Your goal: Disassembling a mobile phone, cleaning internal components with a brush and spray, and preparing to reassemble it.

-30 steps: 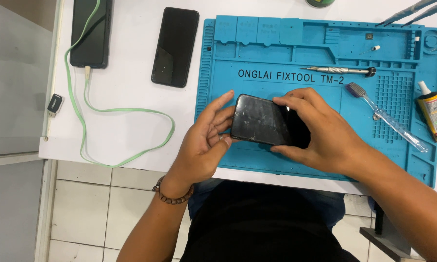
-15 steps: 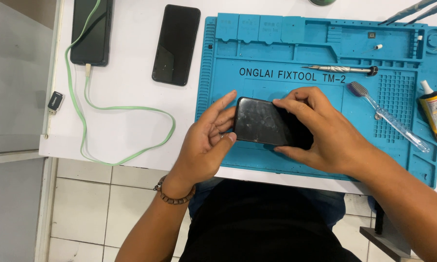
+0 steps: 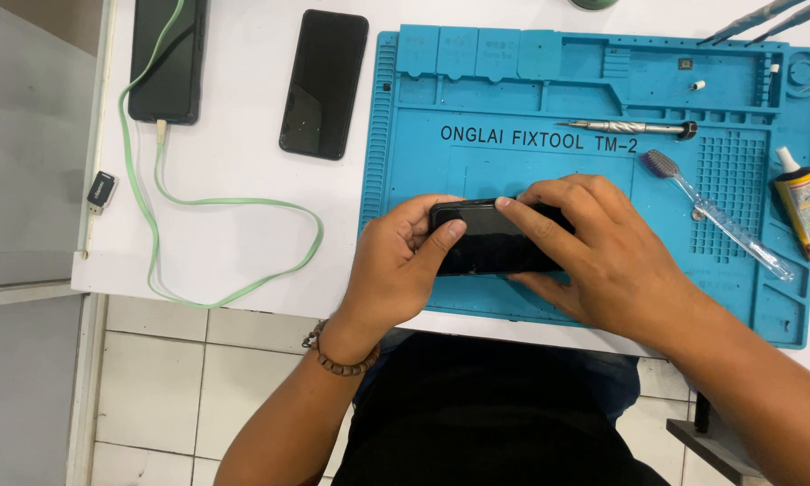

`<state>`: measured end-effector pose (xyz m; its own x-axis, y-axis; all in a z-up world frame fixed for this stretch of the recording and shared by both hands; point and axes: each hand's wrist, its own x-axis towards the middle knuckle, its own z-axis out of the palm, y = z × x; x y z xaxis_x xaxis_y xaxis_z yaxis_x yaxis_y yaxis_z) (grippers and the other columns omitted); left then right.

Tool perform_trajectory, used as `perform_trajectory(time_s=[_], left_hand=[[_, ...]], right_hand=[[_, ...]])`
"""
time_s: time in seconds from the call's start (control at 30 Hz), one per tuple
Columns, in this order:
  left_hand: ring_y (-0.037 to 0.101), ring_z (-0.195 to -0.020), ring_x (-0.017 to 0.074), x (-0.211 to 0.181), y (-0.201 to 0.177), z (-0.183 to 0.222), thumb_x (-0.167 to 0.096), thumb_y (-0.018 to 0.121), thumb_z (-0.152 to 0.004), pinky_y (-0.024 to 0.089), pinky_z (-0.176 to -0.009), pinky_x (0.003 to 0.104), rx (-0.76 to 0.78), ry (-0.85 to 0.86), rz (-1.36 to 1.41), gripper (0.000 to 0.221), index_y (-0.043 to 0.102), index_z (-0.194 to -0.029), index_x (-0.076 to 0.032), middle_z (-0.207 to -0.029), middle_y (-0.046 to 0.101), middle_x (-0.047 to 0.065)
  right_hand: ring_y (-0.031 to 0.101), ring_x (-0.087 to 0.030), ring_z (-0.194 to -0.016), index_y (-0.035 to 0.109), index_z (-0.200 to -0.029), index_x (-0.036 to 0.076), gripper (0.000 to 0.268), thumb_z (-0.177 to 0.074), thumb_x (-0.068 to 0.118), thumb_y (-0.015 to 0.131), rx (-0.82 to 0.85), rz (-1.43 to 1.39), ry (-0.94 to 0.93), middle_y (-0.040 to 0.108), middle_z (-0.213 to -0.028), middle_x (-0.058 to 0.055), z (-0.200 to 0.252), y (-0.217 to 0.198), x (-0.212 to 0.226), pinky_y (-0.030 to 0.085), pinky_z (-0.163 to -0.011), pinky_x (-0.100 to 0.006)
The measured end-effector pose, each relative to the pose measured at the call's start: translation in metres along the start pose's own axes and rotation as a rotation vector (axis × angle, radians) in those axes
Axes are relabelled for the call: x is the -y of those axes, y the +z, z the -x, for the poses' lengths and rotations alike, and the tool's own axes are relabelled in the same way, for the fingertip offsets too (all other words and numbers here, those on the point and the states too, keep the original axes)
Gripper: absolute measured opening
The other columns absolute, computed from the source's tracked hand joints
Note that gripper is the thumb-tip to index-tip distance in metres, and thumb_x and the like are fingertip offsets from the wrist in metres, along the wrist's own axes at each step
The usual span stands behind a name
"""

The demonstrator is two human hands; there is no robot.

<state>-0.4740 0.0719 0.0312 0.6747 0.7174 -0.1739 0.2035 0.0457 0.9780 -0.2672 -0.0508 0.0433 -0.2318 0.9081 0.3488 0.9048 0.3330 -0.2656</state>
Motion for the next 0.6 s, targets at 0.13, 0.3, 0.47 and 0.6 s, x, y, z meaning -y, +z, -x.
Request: perform_trajectory(time_s=[0.13, 0.3, 0.47, 0.6], left_hand=[[0.070, -0.079, 0.0083, 0.001, 0.000, 0.000, -0.025, 0.060, -0.099, 0.056, -0.072, 0.022, 0.011, 0.031, -0.053, 0.029, 0.070, -0.120, -0.007, -0.091, 0.077, 0.000], [0.060, -0.068, 0.0058, -0.005, -0.001, 0.002, -0.027, 0.058, -0.101, 0.049, -0.063, 0.021, 0.010, 0.100, -0.083, 0.028, 0.069, -0.118, -0.007, -0.082, 0.073, -0.003], [0.069, -0.078, 0.0096, -0.007, -0.002, 0.004, -0.034, 0.056, -0.101, 0.055, -0.069, 0.022, 0.031, 0.135, -0.094, 0.034, 0.069, -0.119, -0.007, -0.089, 0.076, 0.000], [0.063, -0.070, 0.0070, -0.004, -0.002, 0.004, -0.035, 0.055, -0.101, 0.050, -0.063, 0.021, 0.032, 0.145, -0.089, 0.035, 0.069, -0.117, -0.007, -0.081, 0.071, -0.002]], right_hand=[[0.059, -0.034, -0.114, 0.052, -0.147, 0.010, 0.065, -0.094, 0.034, 0.082, -0.009, 0.115, 0.003, 0.057, -0.131, -0.014, 0.003, 0.000, 0.002, 0.049, -0.092, -0.049], [0.059, -0.034, -0.112, 0.058, -0.141, 0.009, 0.050, -0.102, 0.032, 0.076, -0.066, 0.185, -0.007, 0.060, -0.129, -0.012, -0.003, -0.009, 0.009, 0.048, -0.092, -0.046], [0.057, -0.032, -0.111, 0.061, -0.141, 0.013, 0.050, -0.102, 0.043, 0.073, -0.081, 0.246, -0.014, 0.062, -0.129, -0.009, 0.001, -0.009, 0.008, 0.045, -0.088, -0.047], [0.058, -0.031, -0.112, 0.060, -0.141, 0.012, 0.051, -0.102, 0.041, 0.074, -0.088, 0.219, 0.000, 0.060, -0.129, -0.011, 0.003, -0.005, 0.008, 0.044, -0.091, -0.048]])
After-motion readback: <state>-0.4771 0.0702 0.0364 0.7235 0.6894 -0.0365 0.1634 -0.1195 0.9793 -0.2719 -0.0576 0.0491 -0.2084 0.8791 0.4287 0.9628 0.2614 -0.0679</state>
